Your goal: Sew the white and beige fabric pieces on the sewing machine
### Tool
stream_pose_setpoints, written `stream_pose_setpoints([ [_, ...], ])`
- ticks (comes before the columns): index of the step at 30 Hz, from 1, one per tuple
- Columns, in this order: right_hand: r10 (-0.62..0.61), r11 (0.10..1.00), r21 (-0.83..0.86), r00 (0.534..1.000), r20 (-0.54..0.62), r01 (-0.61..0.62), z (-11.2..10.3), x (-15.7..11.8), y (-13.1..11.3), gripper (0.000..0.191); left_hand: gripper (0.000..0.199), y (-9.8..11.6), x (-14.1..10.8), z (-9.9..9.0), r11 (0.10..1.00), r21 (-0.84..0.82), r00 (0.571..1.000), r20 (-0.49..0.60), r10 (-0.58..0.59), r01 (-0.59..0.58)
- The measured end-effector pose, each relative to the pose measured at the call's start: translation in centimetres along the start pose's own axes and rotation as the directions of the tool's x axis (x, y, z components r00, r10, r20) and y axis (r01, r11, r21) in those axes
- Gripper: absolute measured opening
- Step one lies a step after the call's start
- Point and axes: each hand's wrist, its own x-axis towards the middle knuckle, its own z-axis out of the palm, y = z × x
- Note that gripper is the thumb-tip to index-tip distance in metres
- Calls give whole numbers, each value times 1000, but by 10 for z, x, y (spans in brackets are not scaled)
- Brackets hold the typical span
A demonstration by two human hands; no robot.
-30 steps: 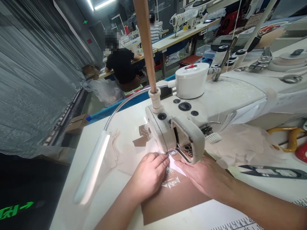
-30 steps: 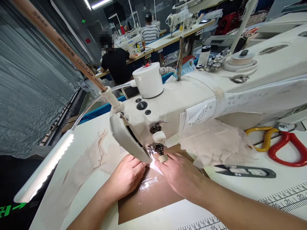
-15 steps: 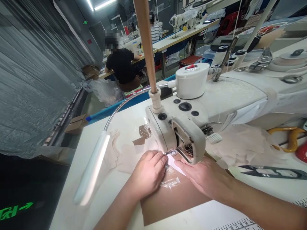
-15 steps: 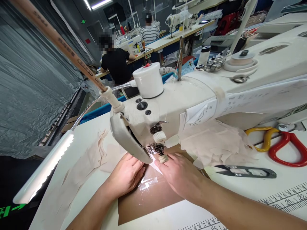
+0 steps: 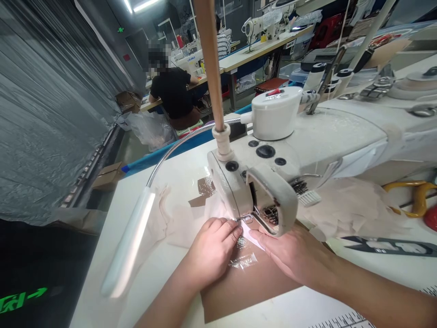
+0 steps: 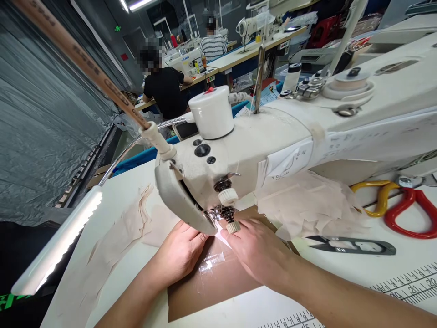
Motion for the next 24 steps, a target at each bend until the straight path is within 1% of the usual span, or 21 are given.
stream_pose_setpoints([
  [6,-1,1000,-15,999,41,2,-2,0,-1,34,31,-1,0,0,1000,-7,1000,-10,-1,1],
  [10,21,1000,-9,997,73,-20,-4,2,-2,32,25,-3,2,-4,1000,-28,1000,-25,11,-11],
  [13,22,1000,1,998,66,-22,0,1,-1,34,23,-5,3,-8,999,-45,999,-30,10,-12],
  [16,22,1000,18,999,40,-23,2,1,0,34,26,-7,3,-12,998,-56,1000,-15,6,-7],
  [20,44,995,84,997,66,-50,-3,4,2,30,34,-10,1,-10,999,-43,1000,-8,18,-18],
  [24,111,973,194,991,78,-124,-10,6,9,32,32,-10,-1,-7,999,19,999,-37,36,-35],
])
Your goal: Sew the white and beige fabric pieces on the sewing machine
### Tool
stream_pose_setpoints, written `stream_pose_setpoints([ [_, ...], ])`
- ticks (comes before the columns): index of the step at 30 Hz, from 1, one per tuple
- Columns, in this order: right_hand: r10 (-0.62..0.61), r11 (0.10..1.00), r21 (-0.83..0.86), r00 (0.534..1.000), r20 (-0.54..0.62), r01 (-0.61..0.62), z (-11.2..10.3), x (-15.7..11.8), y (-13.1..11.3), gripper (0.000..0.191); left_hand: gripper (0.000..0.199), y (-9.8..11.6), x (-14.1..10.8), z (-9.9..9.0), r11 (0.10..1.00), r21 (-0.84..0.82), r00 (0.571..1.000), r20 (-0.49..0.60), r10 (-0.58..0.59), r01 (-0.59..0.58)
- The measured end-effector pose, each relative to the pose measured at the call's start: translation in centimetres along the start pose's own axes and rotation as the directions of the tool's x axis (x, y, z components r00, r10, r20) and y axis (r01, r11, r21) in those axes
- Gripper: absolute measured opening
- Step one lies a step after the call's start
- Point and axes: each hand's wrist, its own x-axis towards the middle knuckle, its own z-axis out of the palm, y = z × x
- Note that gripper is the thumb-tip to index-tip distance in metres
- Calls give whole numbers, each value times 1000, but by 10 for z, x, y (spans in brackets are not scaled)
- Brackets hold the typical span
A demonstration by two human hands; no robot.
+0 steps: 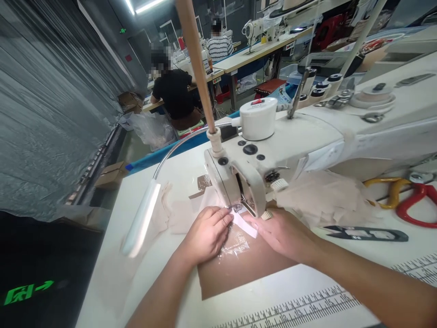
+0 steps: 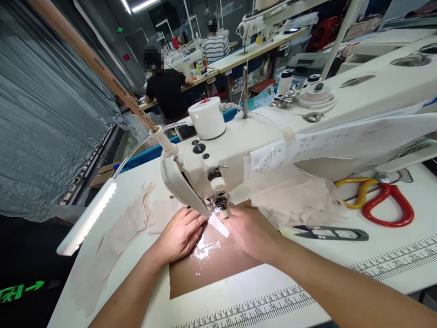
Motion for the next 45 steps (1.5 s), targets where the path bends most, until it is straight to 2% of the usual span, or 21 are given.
stream_pose_setpoints([
  [3,38,995,91,999,33,-40,-5,-1,6,33,30,8,-1,-4,998,67,1000,-21,7,-6],
  [9,52,994,87,982,180,-68,-30,-1,-2,33,28,42,2,-27,996,84,1000,-19,2,0],
  [13,13,999,28,960,279,-22,-46,1,-13,25,30,56,10,-23,998,64,1000,23,-10,8],
  [16,-7,1000,17,966,258,3,-45,-1,-10,23,34,56,13,-10,997,78,996,78,-32,26],
  [20,-25,996,93,986,167,9,-33,-8,1,27,41,49,10,1,997,70,990,130,-53,44],
  [26,31,997,67,993,115,-39,-21,-11,7,28,41,49,7,3,996,25,988,127,-91,89],
  [30,-10,1000,24,998,66,9,-17,-13,9,29,41,48,7,5,996,18,992,85,-90,89],
  [45,-6,1000,5,992,127,6,-13,-16,11,26,39,45,5,7,997,-17,995,57,-81,82],
])
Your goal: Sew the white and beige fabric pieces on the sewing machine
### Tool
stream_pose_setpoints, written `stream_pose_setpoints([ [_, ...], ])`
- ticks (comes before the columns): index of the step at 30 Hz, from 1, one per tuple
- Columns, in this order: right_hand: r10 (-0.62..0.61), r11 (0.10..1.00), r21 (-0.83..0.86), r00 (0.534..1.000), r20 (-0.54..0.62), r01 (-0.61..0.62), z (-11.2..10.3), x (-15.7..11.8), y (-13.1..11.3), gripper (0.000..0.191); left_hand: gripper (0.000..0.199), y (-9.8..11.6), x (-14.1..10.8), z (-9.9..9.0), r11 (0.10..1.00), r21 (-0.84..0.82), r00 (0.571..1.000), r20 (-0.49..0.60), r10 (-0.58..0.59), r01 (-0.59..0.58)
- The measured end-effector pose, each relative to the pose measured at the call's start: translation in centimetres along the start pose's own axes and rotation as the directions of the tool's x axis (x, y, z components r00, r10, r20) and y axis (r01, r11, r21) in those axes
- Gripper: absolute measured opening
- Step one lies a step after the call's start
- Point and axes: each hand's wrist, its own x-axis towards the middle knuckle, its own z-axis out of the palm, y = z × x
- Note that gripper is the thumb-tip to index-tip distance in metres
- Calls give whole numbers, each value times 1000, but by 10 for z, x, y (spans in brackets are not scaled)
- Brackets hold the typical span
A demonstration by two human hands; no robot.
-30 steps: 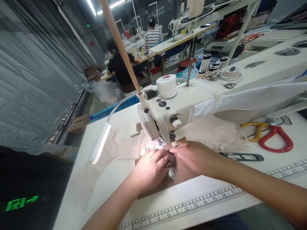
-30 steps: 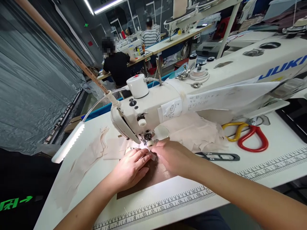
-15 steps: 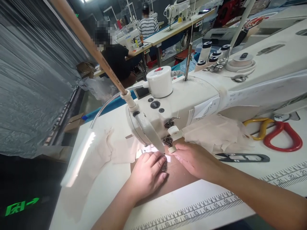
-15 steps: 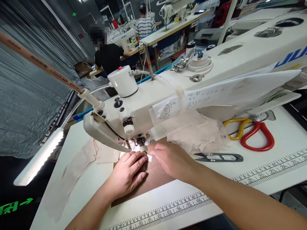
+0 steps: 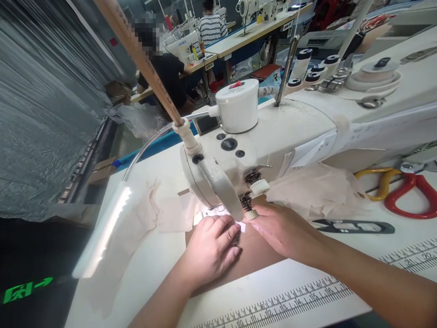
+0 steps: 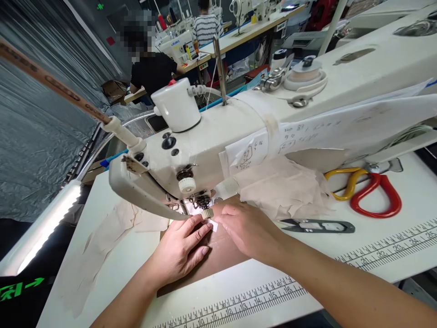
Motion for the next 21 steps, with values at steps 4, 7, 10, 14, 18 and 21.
stream_pose_setpoints([
  [4,-3,1000,12,1000,13,2,-1,0,-1,27,39,1,0,0,1000,-2,1000,8,-5,5],
  [7,-7,1000,16,1000,-1,7,-1,0,-2,29,38,-2,-2,-3,1000,-15,1000,21,-1,2],
  [10,-43,999,20,997,-61,44,0,0,-3,30,38,-7,-3,-11,998,-53,997,64,33,-30],
  [14,-122,992,23,990,-77,124,5,-3,-6,30,39,-14,-3,-22,994,-63,988,114,101,-94],
  [18,-162,987,13,986,-32,163,12,-6,-9,32,40,-19,-4,-24,989,-38,981,130,144,-140],
  [21,-190,982,0,981,-29,190,15,-7,-10,36,41,-22,-6,-20,989,-40,981,131,145,-141],
])
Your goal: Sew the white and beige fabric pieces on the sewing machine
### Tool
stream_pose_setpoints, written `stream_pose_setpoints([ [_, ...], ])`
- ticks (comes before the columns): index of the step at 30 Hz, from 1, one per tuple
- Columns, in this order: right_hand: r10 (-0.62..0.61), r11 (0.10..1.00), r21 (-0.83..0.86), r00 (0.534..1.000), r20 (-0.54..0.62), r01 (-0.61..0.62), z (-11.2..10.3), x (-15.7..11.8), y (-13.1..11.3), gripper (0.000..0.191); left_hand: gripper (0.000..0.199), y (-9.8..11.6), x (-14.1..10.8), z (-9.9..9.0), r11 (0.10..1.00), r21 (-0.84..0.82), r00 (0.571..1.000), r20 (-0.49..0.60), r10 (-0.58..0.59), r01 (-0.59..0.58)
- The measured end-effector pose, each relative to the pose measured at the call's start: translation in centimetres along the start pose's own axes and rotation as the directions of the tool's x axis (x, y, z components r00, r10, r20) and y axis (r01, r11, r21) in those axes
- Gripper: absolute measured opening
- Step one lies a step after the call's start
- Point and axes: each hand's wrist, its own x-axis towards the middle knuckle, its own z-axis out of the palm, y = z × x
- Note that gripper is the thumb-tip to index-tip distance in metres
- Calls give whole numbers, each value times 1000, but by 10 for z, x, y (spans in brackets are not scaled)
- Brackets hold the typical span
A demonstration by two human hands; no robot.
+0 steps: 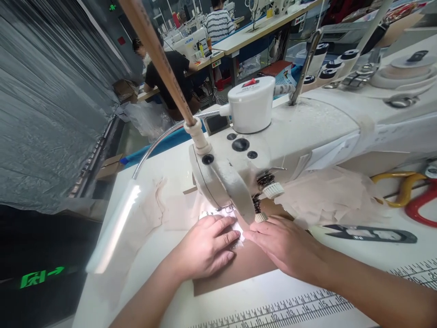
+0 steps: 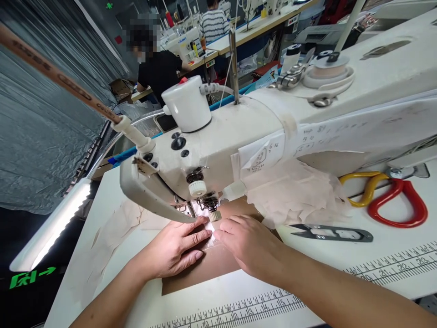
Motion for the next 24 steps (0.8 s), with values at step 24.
stream_pose_setpoints([
  [24,41,998,41,999,7,-42,-2,4,4,38,41,-1,-5,10,998,-56,994,-111,-3,-3],
])
